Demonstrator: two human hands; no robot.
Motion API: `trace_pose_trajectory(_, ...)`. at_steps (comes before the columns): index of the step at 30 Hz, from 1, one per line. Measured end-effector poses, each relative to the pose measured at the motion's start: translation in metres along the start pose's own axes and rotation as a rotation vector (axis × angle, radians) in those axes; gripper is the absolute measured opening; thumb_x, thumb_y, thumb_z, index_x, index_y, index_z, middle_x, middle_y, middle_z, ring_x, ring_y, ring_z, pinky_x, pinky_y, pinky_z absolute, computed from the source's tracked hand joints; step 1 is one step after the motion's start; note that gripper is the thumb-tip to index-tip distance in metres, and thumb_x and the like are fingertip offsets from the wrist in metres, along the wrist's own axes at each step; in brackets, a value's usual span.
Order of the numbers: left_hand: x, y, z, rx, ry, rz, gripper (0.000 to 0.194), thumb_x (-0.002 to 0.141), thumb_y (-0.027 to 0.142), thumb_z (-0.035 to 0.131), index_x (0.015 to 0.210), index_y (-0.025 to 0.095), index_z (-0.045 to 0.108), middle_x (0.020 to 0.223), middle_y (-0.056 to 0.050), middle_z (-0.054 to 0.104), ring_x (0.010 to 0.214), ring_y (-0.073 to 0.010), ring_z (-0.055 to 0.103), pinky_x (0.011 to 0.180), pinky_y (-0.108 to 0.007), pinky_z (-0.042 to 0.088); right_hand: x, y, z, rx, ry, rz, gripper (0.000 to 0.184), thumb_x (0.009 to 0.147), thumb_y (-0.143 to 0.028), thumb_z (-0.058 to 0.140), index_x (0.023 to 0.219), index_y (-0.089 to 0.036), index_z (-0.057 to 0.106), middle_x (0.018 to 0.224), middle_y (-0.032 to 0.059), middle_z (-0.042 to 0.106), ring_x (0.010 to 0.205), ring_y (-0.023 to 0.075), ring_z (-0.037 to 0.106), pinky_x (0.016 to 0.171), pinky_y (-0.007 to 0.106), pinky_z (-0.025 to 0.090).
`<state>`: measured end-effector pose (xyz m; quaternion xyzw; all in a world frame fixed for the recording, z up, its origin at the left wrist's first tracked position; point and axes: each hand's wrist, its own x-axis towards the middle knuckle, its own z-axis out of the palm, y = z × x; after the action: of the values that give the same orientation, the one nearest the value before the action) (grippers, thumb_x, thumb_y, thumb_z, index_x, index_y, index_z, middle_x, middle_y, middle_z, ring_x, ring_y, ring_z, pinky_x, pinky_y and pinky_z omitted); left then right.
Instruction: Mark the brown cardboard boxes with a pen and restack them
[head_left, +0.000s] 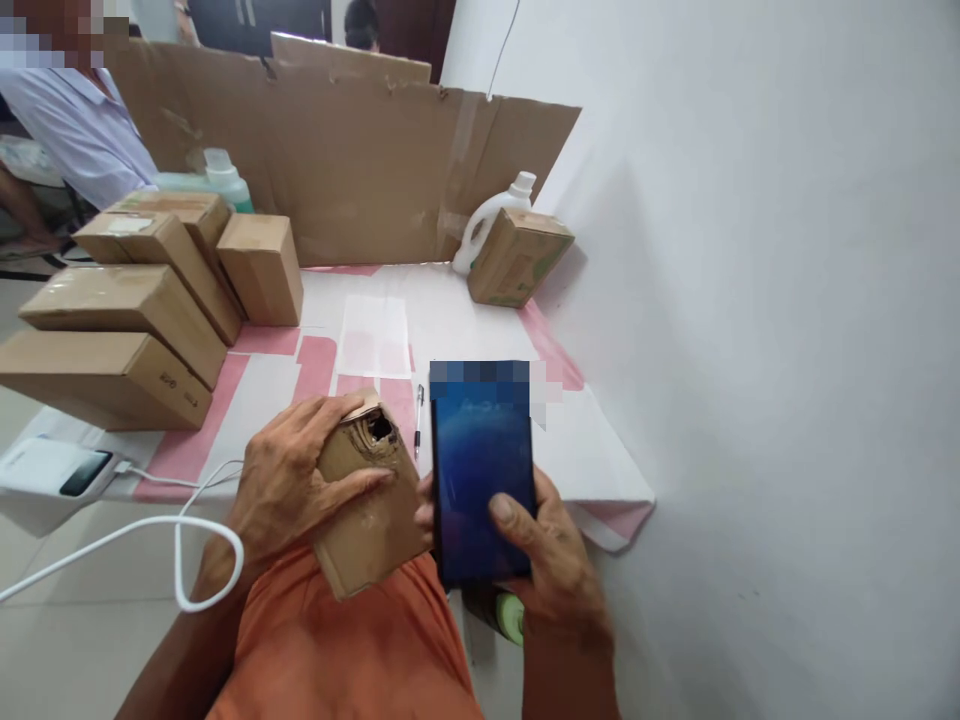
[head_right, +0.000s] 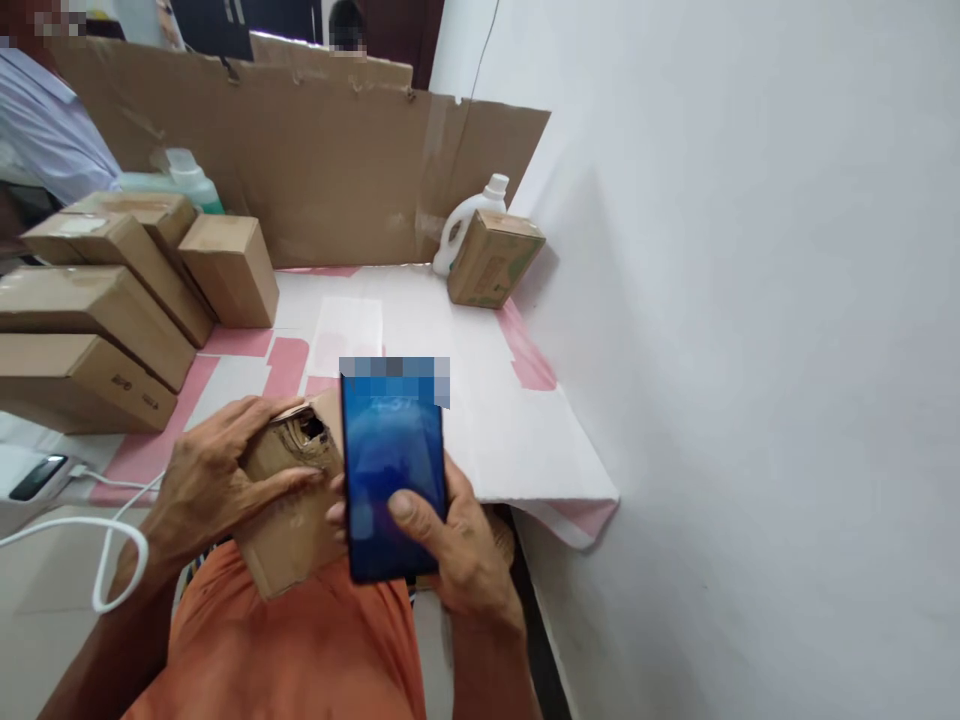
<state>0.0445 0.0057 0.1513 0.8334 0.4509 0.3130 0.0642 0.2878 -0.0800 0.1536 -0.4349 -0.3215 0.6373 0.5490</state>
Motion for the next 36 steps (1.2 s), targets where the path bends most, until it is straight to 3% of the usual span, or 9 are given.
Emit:
trace_pose_trajectory(5,-0.001,0.005,-0.001,-0.063,-0.006,-0.015,0.04,0.098,0.039,0.069,0.133,0.021,0.07,0.118,-0.008,0.079,0.104,-0.0278,0.076,0.089,-0.039,0.06,-0.012,0.023,0.029,0.127,-0.18,0.159,0.067,0.088,-0.068,0.083,0.137,-0.024,0.069,0.114,0.0138,0.083,0.112,0.0356,0.08,0.094,0.051,0.068)
trace_pose_trajectory(11,0.001,0.008,0.002,-0.048,0.004,-0.043,0.038,0.095,0.021,0.063,0.132,0.022,0.072,0.117,-0.006,0.081,0.106,-0.0254,0.076,0.095,-0.037,0.058,-0.019,0.034,0.04,0.24,-0.312,0.229,0.061,0.093,-0.068,0.077,0.137,-0.027,0.067,0.115,0.0119,0.083,0.103,0.0318,0.083,0.095,0.053,0.066)
trace_pose_trajectory(16,0.002,0.004,-0.001,-0.056,-0.025,-0.053,0.039,0.094,0.026,0.064,0.133,0.022,0.072,0.118,-0.006,0.08,0.104,-0.026,0.075,0.093,-0.037,0.058,-0.016,0.033,0.036,0.237,-0.299,0.225,0.062,0.093,-0.071,0.075,0.131,-0.023,0.072,0.117,0.0145,0.083,0.097,0.0335,0.083,0.089,0.053,0.067)
trace_pose_trajectory(21,0.005,-0.004,-0.007,-0.073,-0.06,-0.112,0.04,0.094,0.029,0.065,0.133,0.022,0.072,0.115,-0.006,0.079,0.104,-0.025,0.075,0.092,-0.035,0.058,-0.012,0.029,0.044,0.351,-0.354,0.295,0.075,0.088,-0.084,0.069,0.123,-0.019,0.079,0.118,0.0157,0.084,0.1,0.0331,0.083,0.095,0.051,0.066)
trace_pose_trajectory(25,0.01,-0.009,-0.007,-0.057,-0.064,-0.183,0.044,0.093,0.047,0.073,0.131,0.025,0.073,0.119,-0.006,0.079,0.109,-0.0274,0.075,0.094,-0.037,0.058,-0.006,0.019,0.042,0.36,-0.216,0.214,0.072,0.092,-0.083,0.066,0.122,-0.018,0.08,0.112,0.0149,0.085,0.093,0.0311,0.084,0.083,0.045,0.069)
trace_pose_trajectory(29,0.018,-0.018,-0.006,-0.035,-0.034,-0.33,0.057,0.085,0.065,0.078,0.125,0.024,0.076,0.119,-0.009,0.08,0.106,-0.0304,0.076,0.093,-0.04,0.058,0.023,0.01,0.01,0.227,0.033,0.053,0.075,0.091,-0.085,0.063,0.113,-0.016,0.081,0.108,0.015,0.085,0.088,0.0287,0.083,0.08,0.042,0.069)
trace_pose_trajectory(33,0.025,-0.032,-0.005,-0.063,-0.024,-0.464,0.064,0.086,0.072,0.072,0.124,0.021,0.076,0.118,-0.011,0.081,0.106,-0.0328,0.075,0.095,-0.044,0.057,0.072,0.022,-0.056,-0.168,0.384,-0.136,0.073,0.081,-0.089,0.071,0.103,-0.019,0.077,0.091,0.0076,0.08,0.078,0.0239,0.075,0.071,0.036,0.063)
trace_pose_trajectory(36,0.028,-0.042,-0.003,-0.092,-0.038,-0.523,0.067,0.088,0.075,0.066,0.123,0.02,0.077,0.116,-0.012,0.082,0.104,-0.0339,0.076,0.093,-0.045,0.057,0.106,0.047,-0.105,-0.528,0.418,-0.149,0.072,0.074,-0.092,0.071,0.077,-0.02,0.067,0.073,0.0032,0.068,0.07,0.0204,0.061,0.067,0.034,0.053)
